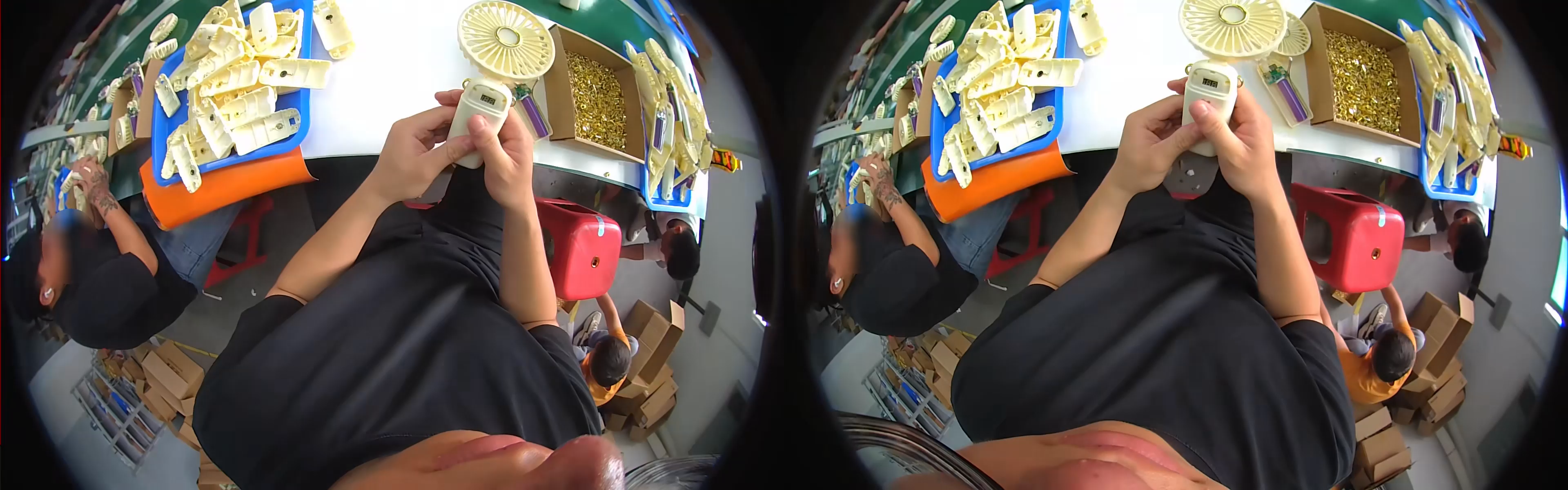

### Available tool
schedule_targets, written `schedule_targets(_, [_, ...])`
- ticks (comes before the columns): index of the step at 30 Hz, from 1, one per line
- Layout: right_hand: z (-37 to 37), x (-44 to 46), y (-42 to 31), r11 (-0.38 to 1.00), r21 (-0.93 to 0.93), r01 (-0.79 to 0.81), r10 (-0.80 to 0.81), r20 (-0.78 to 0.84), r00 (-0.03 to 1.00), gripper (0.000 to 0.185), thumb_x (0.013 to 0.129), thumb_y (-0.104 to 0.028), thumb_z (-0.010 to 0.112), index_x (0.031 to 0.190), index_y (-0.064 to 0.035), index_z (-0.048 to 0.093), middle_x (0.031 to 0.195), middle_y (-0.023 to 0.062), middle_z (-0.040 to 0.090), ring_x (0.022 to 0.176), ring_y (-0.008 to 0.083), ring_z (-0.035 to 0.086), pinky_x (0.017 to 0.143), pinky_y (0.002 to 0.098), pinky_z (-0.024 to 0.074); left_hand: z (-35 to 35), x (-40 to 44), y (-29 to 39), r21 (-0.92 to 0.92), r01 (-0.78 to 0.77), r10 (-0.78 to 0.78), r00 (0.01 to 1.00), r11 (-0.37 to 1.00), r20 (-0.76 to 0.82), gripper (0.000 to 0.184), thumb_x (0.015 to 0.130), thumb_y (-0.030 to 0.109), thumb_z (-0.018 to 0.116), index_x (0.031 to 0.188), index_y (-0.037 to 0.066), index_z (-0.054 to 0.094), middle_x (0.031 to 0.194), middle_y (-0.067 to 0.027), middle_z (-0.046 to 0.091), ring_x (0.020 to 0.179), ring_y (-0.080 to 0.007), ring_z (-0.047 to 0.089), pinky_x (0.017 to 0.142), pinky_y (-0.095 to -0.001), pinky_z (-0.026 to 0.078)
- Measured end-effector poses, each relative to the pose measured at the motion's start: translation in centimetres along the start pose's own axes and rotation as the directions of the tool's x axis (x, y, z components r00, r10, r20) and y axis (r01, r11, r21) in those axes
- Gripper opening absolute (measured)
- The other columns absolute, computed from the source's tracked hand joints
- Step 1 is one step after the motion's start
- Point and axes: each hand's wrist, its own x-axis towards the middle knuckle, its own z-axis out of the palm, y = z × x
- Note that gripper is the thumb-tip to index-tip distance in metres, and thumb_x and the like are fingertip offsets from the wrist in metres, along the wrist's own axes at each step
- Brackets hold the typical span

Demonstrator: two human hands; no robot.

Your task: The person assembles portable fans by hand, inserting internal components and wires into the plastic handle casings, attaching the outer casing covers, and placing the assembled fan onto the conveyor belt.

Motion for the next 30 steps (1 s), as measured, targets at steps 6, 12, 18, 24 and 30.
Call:
schedule_targets(6, [-0.9, -0.7, -1.0, 0.998, 0.013, 0.056, -0.056, -0.017, 0.998, 0.036, 0.103, -0.017, 0.063, 0.131, 0.0048, 0.058, 0.127, 0.0161, 0.069, 0.111, 0.0193, 0.067, 0.097, 0.0343, 0.0542, 2.0, -0.6, 0.7, 0.046, 0.004, -0.003, 1.000, 0.999, -0.009, 0.033, 0.103, 0.015, 0.066, 0.129, -0.006, 0.062, 0.106, -0.0085, 0.072, 0.094, -0.0101, 0.067, 0.079, -0.0237, 0.054])
schedule_targets(12, [-1.5, -1.8, -1.1, 0.983, 0.185, -0.006, 0.005, 0.005, 1.000, 0.035, 0.103, -0.019, 0.065, 0.129, 0.0043, 0.060, 0.122, 0.0170, 0.071, 0.108, 0.0204, 0.070, 0.094, 0.0350, 0.0570, 3.9, -1.5, 2.2, 0.141, 0.052, -0.045, 0.998, 0.989, -0.053, 0.034, 0.102, 0.017, 0.069, 0.125, -0.006, 0.064, 0.103, -0.0076, 0.071, 0.085, -0.0075, 0.064, 0.070, -0.0217, 0.050])
schedule_targets(18, [-1.8, -1.3, -1.2, 0.977, 0.212, -0.012, 0.017, -0.022, 1.000, 0.034, 0.104, -0.020, 0.061, 0.128, 0.0041, 0.060, 0.117, 0.0181, 0.073, 0.105, 0.0213, 0.071, 0.093, 0.0353, 0.0575, 3.9, -1.0, 1.5, 0.103, 0.061, -0.053, 0.996, 0.993, -0.073, 0.035, 0.100, 0.016, 0.071, 0.125, -0.007, 0.064, 0.109, -0.0096, 0.071, 0.097, -0.0119, 0.067, 0.084, -0.0265, 0.055])
schedule_targets(24, [-2.2, 0.7, -0.8, 0.966, 0.250, -0.059, 0.093, -0.123, 0.988, 0.031, 0.101, -0.015, 0.051, 0.122, 0.0059, 0.062, 0.108, 0.0203, 0.074, 0.095, 0.0236, 0.073, 0.087, 0.0371, 0.0602, 2.3, 0.7, 0.6, 0.396, -0.049, 0.065, 0.998, 0.917, -0.028, 0.035, 0.098, 0.015, 0.072, 0.125, -0.007, 0.066, 0.108, -0.0100, 0.073, 0.096, -0.0147, 0.068, 0.087, -0.0289, 0.054])
schedule_targets(30, [-1.0, 1.3, 0.0, 0.974, 0.221, -0.050, 0.094, -0.191, 0.977, 0.030, 0.101, -0.013, 0.045, 0.116, 0.0061, 0.061, 0.101, 0.0209, 0.074, 0.088, 0.0239, 0.073, 0.080, 0.0382, 0.0616, 1.8, 0.8, 0.4, 0.557, -0.148, 0.199, 0.979, 0.817, -0.033, 0.030, 0.095, 0.011, 0.074, 0.120, -0.005, 0.069, 0.101, -0.0112, 0.075, 0.092, -0.0151, 0.070, 0.084, -0.0291, 0.054])
